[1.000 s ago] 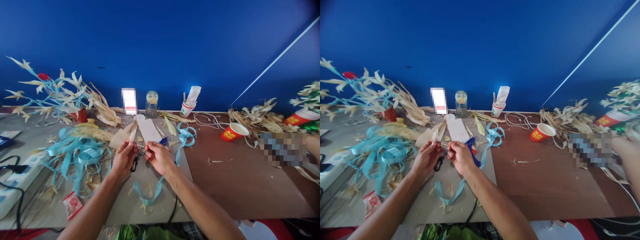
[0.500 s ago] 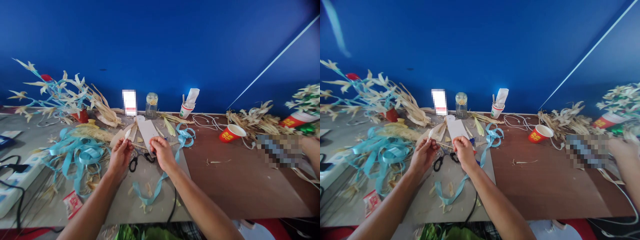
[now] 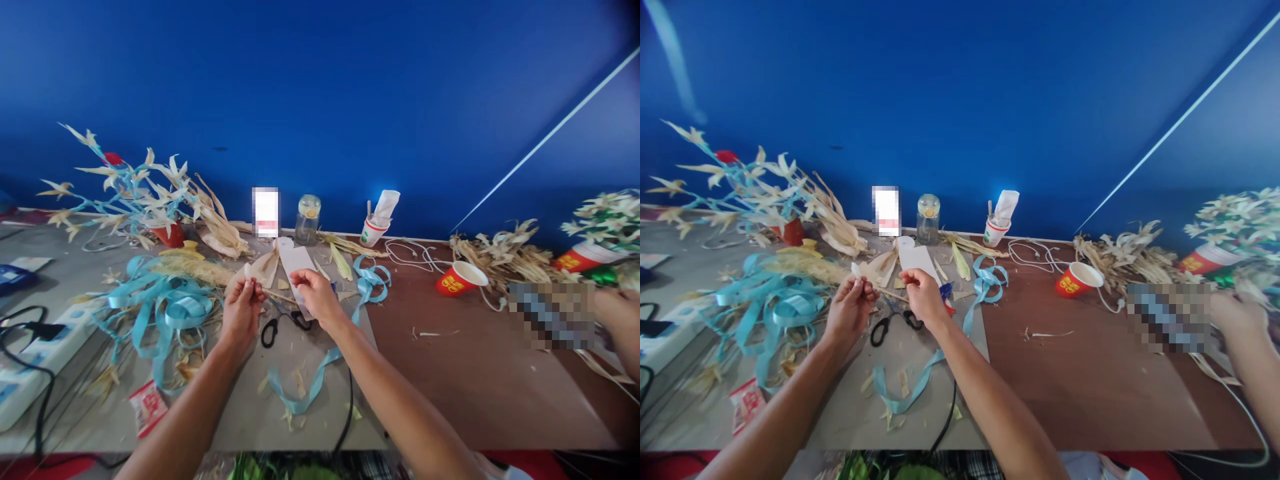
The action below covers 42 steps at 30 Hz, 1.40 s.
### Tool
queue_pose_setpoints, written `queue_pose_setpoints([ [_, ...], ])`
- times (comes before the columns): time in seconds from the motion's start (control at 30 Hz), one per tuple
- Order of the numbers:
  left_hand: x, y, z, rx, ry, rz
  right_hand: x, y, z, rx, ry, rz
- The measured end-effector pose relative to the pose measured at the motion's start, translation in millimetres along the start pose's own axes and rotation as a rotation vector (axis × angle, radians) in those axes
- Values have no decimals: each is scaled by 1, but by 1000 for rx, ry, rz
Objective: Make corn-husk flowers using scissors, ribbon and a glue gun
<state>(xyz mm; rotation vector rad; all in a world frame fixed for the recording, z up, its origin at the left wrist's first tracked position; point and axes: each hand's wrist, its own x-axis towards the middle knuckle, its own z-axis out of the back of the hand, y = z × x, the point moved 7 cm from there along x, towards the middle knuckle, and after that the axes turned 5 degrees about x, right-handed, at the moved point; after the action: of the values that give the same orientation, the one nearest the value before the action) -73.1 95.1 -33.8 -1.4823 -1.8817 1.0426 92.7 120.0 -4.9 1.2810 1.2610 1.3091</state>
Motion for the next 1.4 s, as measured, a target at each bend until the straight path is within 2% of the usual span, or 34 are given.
queue_pose_setpoints([
  [0.2,1,1,4,-4,-53,-8,39,-10,-32,-295,93,-55],
  [0.33,1,4,6,-6,-65,-6,54,-8,-56,-390,171,-2],
  [0.47,2,6,8,-2,-78,-26,53,-7,-72,-274,278,23],
  [0.67,0,5,4,16,-69,-47,31,-10,-80,2,387,-136],
  [0.87,-2,8,2,23,-50,-23,20,-4,-76,42,337,-122],
  [1.03,-4,9,-1,56,-27,-19,20,-4,-70,-25,262,-132],
  [1.2,-7,8,6,288,-67,-53,28,-2,-52,-59,146,-82],
  [1.3,-6,-6,14,541,-153,-165,32,-2,-33,-45,80,-84],
  [1.4,-7,-38,22,838,-345,-463,33,-4,-15,-124,42,-73],
])
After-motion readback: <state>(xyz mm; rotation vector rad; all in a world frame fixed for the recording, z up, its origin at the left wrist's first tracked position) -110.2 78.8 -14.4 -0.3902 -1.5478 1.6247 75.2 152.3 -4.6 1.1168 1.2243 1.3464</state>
